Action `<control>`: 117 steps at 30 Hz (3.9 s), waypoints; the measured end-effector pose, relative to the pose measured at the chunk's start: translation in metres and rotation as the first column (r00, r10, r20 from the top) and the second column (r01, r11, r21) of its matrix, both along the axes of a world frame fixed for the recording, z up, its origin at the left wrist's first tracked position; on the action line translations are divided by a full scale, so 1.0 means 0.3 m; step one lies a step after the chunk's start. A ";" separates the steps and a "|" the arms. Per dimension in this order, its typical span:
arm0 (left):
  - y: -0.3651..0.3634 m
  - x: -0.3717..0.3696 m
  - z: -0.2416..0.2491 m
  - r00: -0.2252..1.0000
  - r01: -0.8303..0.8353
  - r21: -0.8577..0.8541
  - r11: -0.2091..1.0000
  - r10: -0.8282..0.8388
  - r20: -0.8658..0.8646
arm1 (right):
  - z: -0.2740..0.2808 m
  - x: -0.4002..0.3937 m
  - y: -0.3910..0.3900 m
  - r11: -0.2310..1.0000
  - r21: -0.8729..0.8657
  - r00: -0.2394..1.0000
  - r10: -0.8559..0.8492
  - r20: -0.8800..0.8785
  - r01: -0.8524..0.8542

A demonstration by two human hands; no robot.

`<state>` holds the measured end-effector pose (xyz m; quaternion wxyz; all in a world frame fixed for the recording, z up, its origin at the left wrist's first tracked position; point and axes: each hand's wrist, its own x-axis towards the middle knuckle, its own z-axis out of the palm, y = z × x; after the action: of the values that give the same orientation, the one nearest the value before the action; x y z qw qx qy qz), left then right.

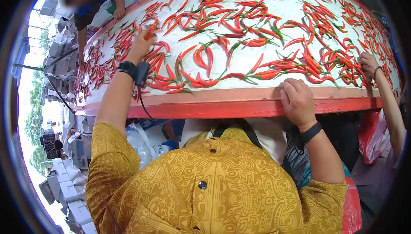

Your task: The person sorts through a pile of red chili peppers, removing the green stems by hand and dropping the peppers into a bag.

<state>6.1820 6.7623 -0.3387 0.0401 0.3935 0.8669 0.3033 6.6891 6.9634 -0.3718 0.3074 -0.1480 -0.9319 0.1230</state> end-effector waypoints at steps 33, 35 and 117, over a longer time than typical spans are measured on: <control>0.580 0.690 0.043 0.911 0.112 -0.219 0.969 -0.188 -0.367 | -0.026 0.432 0.448 1.000 -0.008 1.000 -0.010 -0.024 0.010; 0.661 0.728 0.003 0.934 0.203 -0.142 0.969 -0.235 -0.271 | -0.026 0.459 0.476 1.000 -0.012 1.000 -0.014 -0.012 0.014; 1.530 2.166 0.172 0.938 0.340 0.415 0.844 -0.274 -0.211 | 0.206 1.209 1.409 0.976 0.038 0.954 0.218 -0.205 -0.215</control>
<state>6.8317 7.2212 -0.2872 -0.0652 0.5466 0.7004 0.4543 7.0520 7.3861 -0.3099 0.3891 -0.0289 -0.9060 0.1639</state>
